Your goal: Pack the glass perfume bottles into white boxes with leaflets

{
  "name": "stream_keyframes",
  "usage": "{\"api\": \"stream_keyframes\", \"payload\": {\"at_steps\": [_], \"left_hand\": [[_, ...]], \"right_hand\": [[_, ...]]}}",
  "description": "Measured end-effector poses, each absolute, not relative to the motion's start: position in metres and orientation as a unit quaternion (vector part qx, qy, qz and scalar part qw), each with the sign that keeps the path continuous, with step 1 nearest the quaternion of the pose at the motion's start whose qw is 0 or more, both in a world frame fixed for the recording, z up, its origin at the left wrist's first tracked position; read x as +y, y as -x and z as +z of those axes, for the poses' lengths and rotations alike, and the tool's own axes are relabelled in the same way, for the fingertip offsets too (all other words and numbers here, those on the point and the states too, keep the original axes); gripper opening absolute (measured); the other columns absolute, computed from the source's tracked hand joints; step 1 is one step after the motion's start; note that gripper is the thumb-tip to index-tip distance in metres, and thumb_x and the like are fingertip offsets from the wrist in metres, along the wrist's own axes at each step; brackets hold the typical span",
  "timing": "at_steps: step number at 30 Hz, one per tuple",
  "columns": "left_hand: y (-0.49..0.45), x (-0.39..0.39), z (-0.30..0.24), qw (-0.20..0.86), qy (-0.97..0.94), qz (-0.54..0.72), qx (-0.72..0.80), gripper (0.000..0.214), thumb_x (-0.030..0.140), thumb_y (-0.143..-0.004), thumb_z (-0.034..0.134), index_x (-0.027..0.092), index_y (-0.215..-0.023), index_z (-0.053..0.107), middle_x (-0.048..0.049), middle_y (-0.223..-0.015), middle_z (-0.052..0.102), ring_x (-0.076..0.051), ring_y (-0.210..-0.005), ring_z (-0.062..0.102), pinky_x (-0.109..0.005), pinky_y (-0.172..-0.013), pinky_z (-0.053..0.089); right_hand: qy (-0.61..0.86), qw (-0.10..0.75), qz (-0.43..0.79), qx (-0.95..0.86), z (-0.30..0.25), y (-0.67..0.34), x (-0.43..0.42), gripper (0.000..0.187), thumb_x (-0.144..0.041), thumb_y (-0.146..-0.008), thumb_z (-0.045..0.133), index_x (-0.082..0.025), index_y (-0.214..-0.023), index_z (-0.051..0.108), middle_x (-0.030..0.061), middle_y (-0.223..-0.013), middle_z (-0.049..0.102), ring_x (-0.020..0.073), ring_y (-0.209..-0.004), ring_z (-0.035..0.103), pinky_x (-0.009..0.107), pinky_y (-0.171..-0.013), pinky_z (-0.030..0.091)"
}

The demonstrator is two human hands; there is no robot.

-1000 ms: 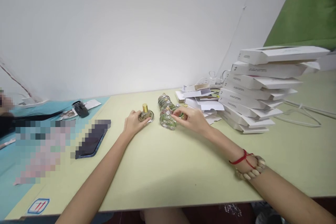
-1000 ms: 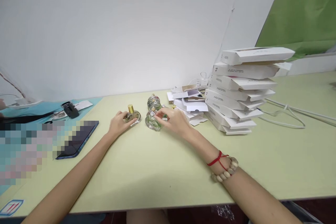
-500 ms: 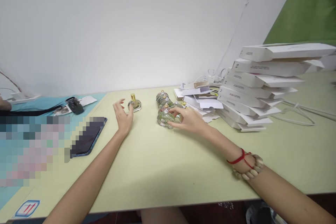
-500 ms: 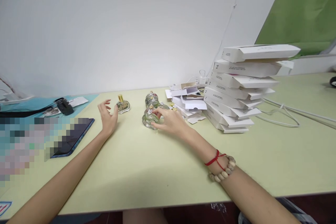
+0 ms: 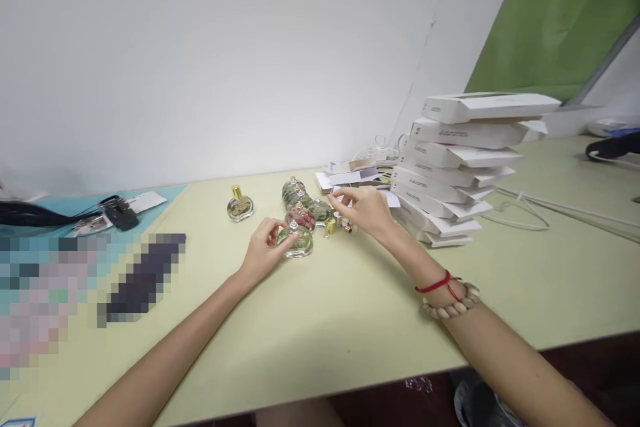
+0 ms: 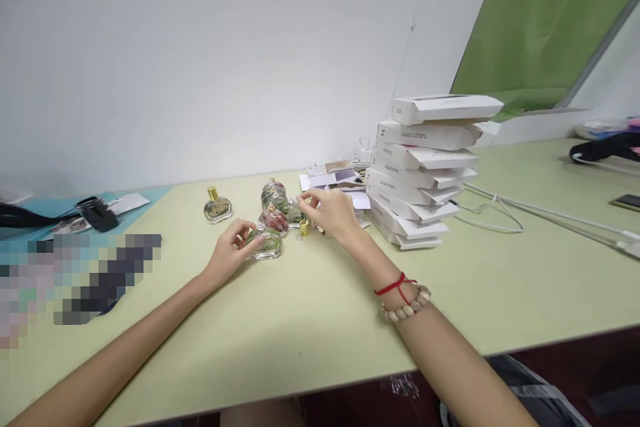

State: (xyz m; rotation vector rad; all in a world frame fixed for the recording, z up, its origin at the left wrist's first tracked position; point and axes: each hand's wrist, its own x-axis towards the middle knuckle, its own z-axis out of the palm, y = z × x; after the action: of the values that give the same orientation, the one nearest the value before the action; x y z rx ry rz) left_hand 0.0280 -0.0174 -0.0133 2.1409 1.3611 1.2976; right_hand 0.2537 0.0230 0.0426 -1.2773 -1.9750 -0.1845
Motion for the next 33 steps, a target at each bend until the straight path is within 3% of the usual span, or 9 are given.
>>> {"api": "stream_keyframes", "payload": {"at_steps": [5,11,15,22,27,33], "left_hand": [[-0.028,-0.016,-0.013,0.126,-0.768,0.418,0.469,0.026,0.044,-0.077,0.052,0.02,-0.086,0.053,0.0015,-0.07,0.043,-0.011,-0.062,0.04,-0.023,-0.056,0.035],[-0.034,-0.024,-0.012,0.102,-0.803,0.365,0.46,0.026,0.045,-0.079,0.048,0.02,-0.085,0.052,0.0015,-0.073,0.048,-0.01,-0.062,0.041,-0.022,-0.055,0.033],[-0.034,-0.027,-0.011,0.101,-0.818,0.341,0.453,0.026,0.043,-0.081,0.045,0.02,-0.089,0.052,0.0013,-0.073,0.051,-0.01,-0.061,0.042,-0.022,-0.055,0.034],[-0.034,-0.03,-0.008,0.11,-0.829,0.334,0.435,0.027,0.042,-0.08,0.047,0.02,-0.094,0.053,0.0013,-0.075,0.055,-0.009,-0.058,0.043,-0.022,-0.055,0.035],[-0.033,-0.03,-0.008,0.108,-0.84,0.322,0.423,0.028,0.044,-0.081,0.044,0.019,-0.093,0.052,0.0009,-0.074,0.055,-0.009,-0.058,0.044,-0.022,-0.056,0.035],[-0.034,-0.032,-0.006,0.102,-0.84,0.317,0.428,0.03,0.044,-0.081,0.044,0.021,-0.098,0.051,-0.0002,-0.076,0.056,-0.011,-0.059,0.046,-0.023,-0.056,0.036]], "right_hand": [[0.434,0.209,0.012,-0.876,0.043,-0.256,0.024,0.019,-0.039,-0.072,0.059,-0.024,-0.071,0.071,0.0003,-0.066,0.068,0.0121,-0.057,0.056,0.022,-0.051,0.032],[0.389,0.15,0.083,-0.905,0.028,-0.252,0.03,0.008,-0.025,-0.066,0.063,-0.024,-0.066,0.071,-0.002,-0.056,0.065,0.0104,-0.046,0.053,0.023,-0.049,0.034],[0.35,0.194,0.11,-0.91,0.024,-0.251,0.032,0.009,-0.023,-0.068,0.062,-0.023,-0.07,0.071,-0.0004,-0.062,0.067,0.0116,-0.051,0.055,0.023,-0.049,0.035],[0.318,0.412,0.276,-0.808,0.039,-0.23,0.013,0.03,-0.04,-0.079,0.052,-0.019,-0.093,0.067,0.0045,-0.083,0.067,0.0097,-0.054,0.053,0.022,-0.048,0.039],[0.251,0.405,0.303,-0.825,0.036,-0.221,0.007,0.024,-0.035,-0.076,0.057,-0.02,-0.091,0.068,0.005,-0.087,0.066,0.013,-0.075,0.056,0.025,-0.062,0.042],[0.23,0.388,0.311,-0.836,0.033,-0.22,0.008,0.027,-0.036,-0.071,0.063,-0.02,-0.093,0.068,0.0053,-0.085,0.065,0.0107,-0.065,0.051,0.023,-0.054,0.038]]}}
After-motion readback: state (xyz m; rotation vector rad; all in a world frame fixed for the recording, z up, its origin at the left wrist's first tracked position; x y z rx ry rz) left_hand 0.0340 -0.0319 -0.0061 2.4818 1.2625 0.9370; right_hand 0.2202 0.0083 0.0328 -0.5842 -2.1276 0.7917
